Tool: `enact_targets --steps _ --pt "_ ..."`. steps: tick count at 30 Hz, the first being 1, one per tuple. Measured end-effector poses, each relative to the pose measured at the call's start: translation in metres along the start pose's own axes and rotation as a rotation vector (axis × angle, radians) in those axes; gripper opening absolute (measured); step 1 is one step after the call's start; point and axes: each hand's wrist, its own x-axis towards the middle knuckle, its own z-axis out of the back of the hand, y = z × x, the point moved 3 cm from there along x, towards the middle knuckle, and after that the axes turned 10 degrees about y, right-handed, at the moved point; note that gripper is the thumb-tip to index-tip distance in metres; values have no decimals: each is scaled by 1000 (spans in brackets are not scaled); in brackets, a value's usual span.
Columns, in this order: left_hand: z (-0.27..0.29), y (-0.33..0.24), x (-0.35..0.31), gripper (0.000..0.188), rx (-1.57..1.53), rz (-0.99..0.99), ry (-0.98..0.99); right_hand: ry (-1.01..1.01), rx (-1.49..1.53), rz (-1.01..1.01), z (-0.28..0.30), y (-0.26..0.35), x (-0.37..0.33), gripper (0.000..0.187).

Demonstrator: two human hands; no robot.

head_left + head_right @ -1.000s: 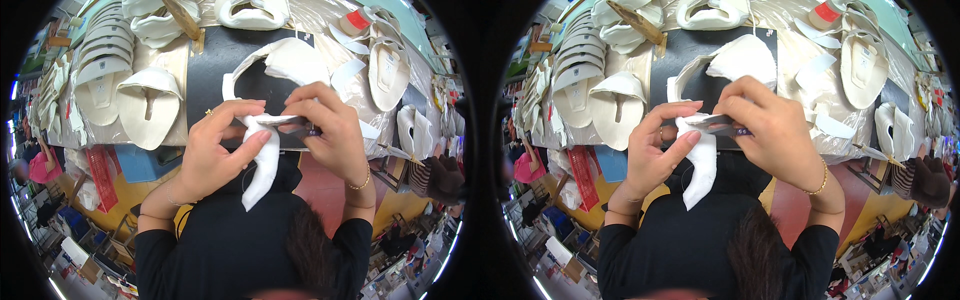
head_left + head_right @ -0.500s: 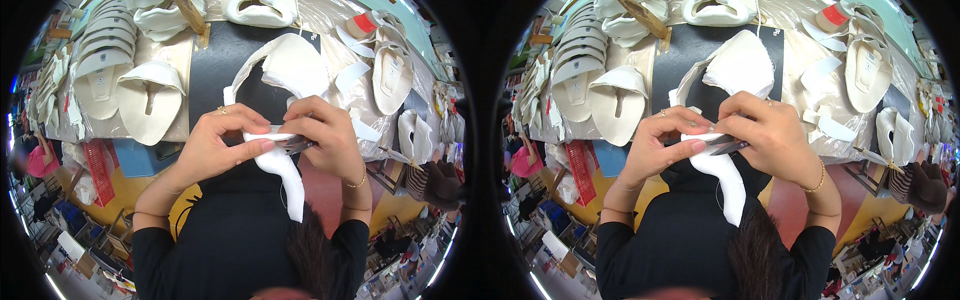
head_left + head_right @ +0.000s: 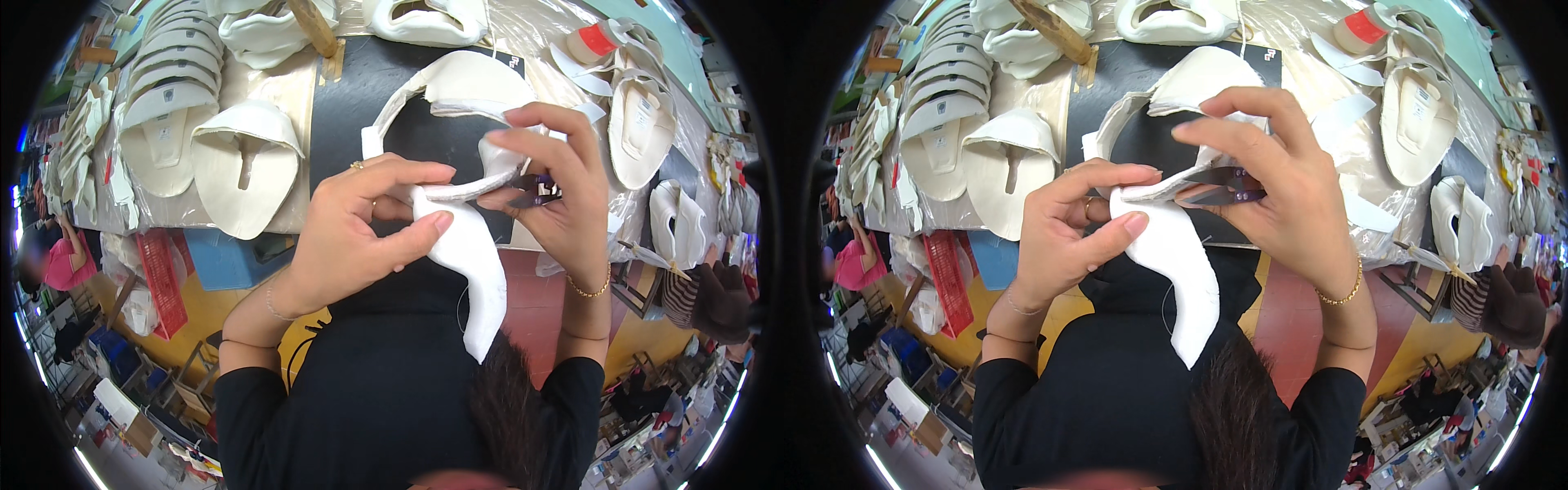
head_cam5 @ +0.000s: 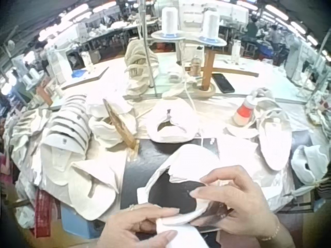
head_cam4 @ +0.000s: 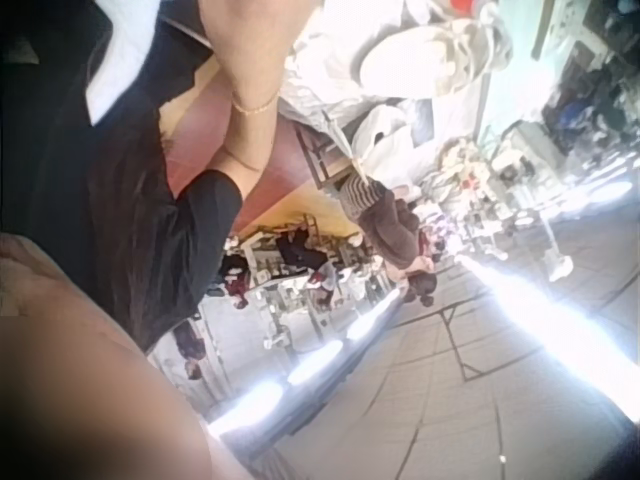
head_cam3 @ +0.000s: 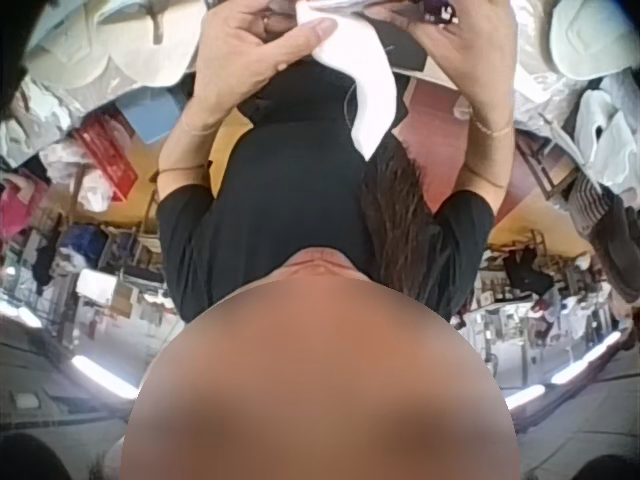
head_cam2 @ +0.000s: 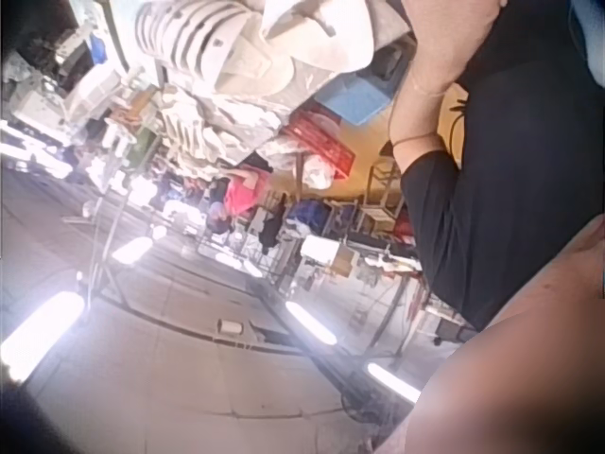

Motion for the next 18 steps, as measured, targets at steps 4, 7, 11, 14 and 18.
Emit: enact_targets --steps 4,7,11,14,18 --pt "0 -1 4 27 -28 17 -6 138 -106 136 1 6 9 28" --pt "5 1 8 19 -22 12 -28 210 -89 125 -6 8 13 26" --pt "11 1 3 17 59 50 19 259 -106 197 -14 12 21 34" --pt "14 3 1 14 74 74 18 277 -109 220 -17 13 24 34" --pt "15 7 -2 14 84 88 24 260 -118 243 -21 15 24 34"
